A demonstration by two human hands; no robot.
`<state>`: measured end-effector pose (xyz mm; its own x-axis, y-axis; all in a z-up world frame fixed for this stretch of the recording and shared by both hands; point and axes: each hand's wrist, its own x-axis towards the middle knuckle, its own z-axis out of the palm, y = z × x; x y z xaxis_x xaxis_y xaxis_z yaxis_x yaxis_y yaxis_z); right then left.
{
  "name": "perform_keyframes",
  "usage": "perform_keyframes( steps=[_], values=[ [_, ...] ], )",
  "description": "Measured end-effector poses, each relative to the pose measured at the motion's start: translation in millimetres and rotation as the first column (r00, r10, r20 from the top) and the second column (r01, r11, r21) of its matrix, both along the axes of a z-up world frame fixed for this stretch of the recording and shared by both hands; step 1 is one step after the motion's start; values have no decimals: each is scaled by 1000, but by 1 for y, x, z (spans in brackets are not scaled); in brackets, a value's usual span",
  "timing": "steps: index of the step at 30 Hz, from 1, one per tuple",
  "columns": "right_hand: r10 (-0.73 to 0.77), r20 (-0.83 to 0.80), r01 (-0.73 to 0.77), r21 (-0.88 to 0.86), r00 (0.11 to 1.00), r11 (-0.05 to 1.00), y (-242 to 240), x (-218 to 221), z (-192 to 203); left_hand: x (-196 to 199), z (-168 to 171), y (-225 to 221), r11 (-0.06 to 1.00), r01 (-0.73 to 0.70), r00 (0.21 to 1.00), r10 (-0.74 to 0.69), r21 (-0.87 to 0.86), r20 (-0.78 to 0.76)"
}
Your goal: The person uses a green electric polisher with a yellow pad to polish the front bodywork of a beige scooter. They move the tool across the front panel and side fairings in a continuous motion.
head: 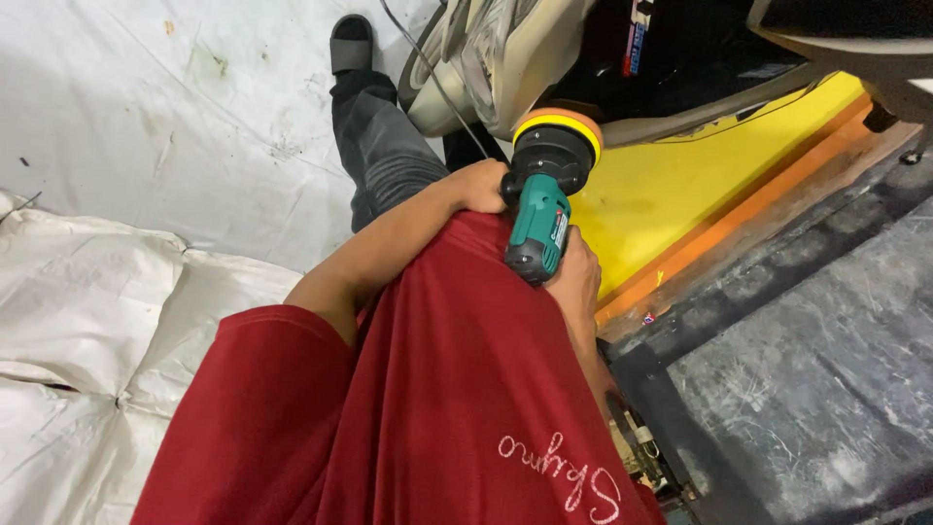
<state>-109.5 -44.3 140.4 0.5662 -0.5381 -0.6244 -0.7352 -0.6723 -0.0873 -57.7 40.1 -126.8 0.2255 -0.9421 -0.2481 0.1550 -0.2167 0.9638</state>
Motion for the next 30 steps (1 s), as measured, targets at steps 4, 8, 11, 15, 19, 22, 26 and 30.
perform_keyframes(
  steps=[4,8,11,15,19,22,26,30],
  values=[
    [56,7,-56,7,998,998,-4,-6,-3,4,6,4,1000,-22,1000,22,-10,-10],
    [33,36,-34,28,999,999,0,0,2,8,12,7,999,-30,996,31,13,-78],
    [38,29,-39,27,999,999,0,2,4,2,6,5,999,-34,996,35,13,-84],
    [63,-41,-64,-14,997,998,0,2,1,8,16,7,1000,-24,995,23,-7,-97],
    [68,-26,-68,-6,997,998,-6,-8,-6,1,5,4,999,-34,996,34,-3,-80],
    [65,38,-65,22,997,998,-11,-21,-13,-6,-5,1,999,-22,999,23,-30,30],
    [61,76,-63,28,995,998,-13,-26,-21,7,9,8,998,-54,998,54,12,18],
    [87,106,-93,47,990,995,-15,-30,-27,21,23,15,994,-52,999,52,94,2]
  ],
)
